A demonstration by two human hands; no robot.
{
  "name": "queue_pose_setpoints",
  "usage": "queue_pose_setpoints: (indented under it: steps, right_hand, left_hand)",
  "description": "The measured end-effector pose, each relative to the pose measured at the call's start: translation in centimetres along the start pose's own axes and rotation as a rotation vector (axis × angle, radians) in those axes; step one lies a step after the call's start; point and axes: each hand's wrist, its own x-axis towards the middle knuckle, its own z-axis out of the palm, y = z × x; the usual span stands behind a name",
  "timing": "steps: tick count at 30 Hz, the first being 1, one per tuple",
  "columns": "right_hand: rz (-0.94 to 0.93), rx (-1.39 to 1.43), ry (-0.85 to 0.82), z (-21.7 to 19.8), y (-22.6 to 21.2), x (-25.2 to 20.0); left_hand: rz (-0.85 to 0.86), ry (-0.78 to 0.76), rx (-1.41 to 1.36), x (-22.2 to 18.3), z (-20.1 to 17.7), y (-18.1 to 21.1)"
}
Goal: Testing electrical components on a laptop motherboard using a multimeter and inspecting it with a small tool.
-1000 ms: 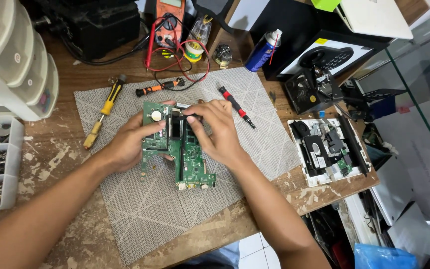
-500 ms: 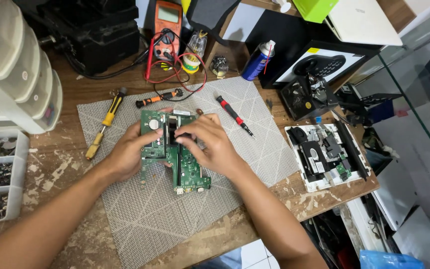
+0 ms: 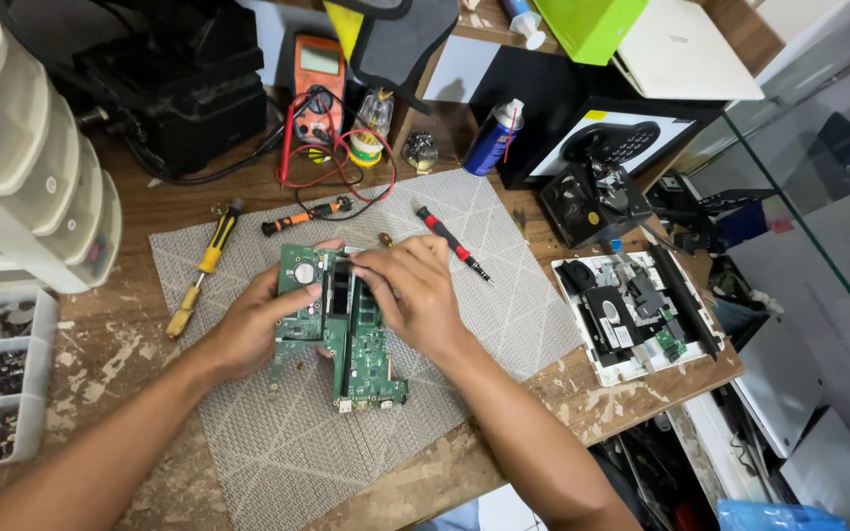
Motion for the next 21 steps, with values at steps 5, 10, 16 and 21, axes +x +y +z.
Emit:
queue_pose_setpoints:
  steps: [5,10,16,21]
  right_hand:
    - [-0.010,0.039,0.045,-0.3,0.3,0.0]
    - [0.038,-0.032,0.073,0.0,2.1,-0.6]
    - [0.287,-0.004,0.058,-3.3,2.6,1.3]
    - [0.458,0.121,-0.262,-3.9,4.9,1.0]
  left_hand:
    - [-0.038,0.027,0.042,-0.3,0.4,0.6]
    - [-0.032,0.020,0.017,-0.5,0.2,0.4]
    - [0.065,0.309,0.172,-1.2,-3.9,-6.7]
    - [0.175,0.431,0.216,-1.4,-1.5,-3.7]
